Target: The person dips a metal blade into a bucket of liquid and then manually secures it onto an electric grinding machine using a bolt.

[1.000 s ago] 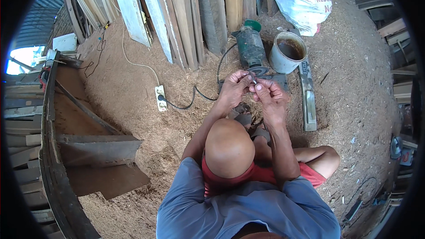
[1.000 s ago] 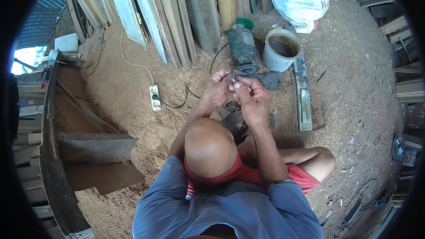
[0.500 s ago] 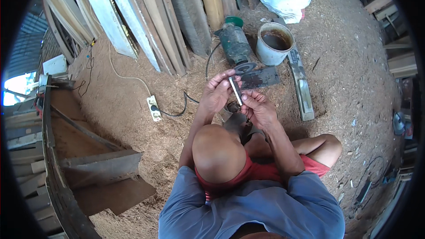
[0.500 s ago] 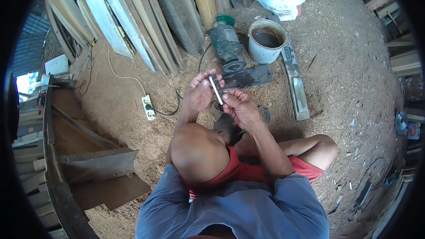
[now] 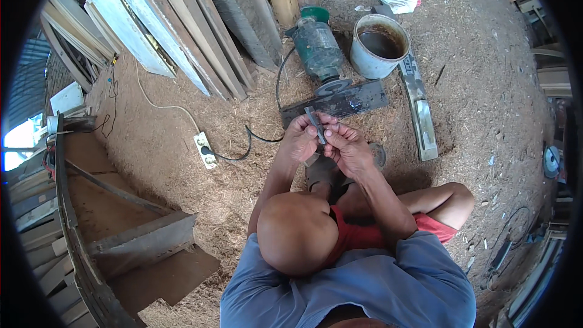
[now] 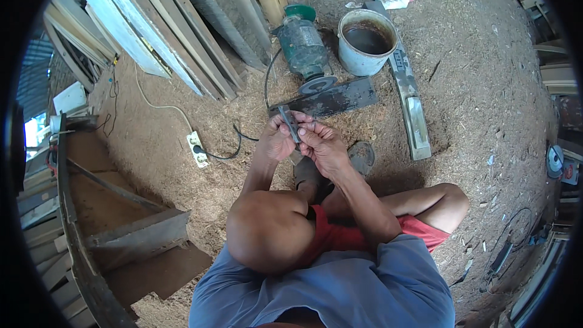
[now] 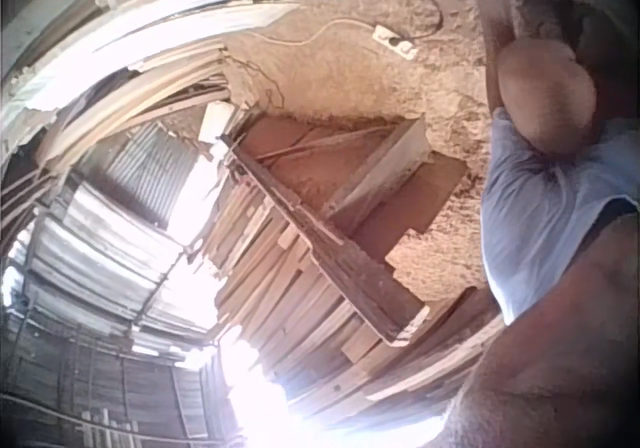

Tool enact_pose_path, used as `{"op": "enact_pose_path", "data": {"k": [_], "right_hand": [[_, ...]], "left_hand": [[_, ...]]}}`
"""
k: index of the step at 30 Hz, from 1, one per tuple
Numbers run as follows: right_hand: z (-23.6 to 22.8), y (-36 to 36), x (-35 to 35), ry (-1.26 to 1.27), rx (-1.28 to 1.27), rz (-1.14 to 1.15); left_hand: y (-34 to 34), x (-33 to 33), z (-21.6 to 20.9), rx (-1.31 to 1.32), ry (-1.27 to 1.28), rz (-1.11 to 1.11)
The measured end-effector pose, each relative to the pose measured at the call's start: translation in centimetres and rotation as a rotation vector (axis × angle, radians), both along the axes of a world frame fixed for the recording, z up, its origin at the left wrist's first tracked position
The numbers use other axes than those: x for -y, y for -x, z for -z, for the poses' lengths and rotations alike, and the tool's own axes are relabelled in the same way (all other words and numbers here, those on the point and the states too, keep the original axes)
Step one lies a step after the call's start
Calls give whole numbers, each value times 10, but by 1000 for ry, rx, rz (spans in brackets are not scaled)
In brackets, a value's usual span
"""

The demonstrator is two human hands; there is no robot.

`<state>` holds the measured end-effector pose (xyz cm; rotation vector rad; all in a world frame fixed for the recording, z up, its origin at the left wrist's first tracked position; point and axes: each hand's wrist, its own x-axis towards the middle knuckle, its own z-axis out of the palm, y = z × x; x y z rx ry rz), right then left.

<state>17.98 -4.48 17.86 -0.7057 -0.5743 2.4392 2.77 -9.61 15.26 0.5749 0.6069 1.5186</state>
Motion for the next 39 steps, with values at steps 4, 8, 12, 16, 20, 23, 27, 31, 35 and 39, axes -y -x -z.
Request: {"op": "enact_pose_path", "data": {"k": [4,8,12,16,20,23,27,31,35,39], "right_hand": [[15,0,-5,93,11,-13],[26,-2,-10,114,42,-43],[39,-10,-25,151,-58,-107],[0,-24,-74,35,-235,52],[-6,-39,-170,-448,19,103],[-26,-28,-235,-727,502,154],[11,-2,-318,-1344,1184,-198],[86,21,-374,-1741,1520,-864],[124,40,-386,-1481,1523,-872],[155,25,-390,-1941,1527,-760]], "left_hand": [[-5,-5,15,67,25,-53],[-5,-4,32,109,57,-49],[-8,-14,34,101,-30,14],[2,7,60,79,89,5],[12,33,61,-117,270,33],[22,49,67,-141,335,37],[38,66,76,-130,261,-23],[49,76,79,-95,302,-58],[55,92,71,-104,362,-128],[58,92,81,-39,367,-133]]}}
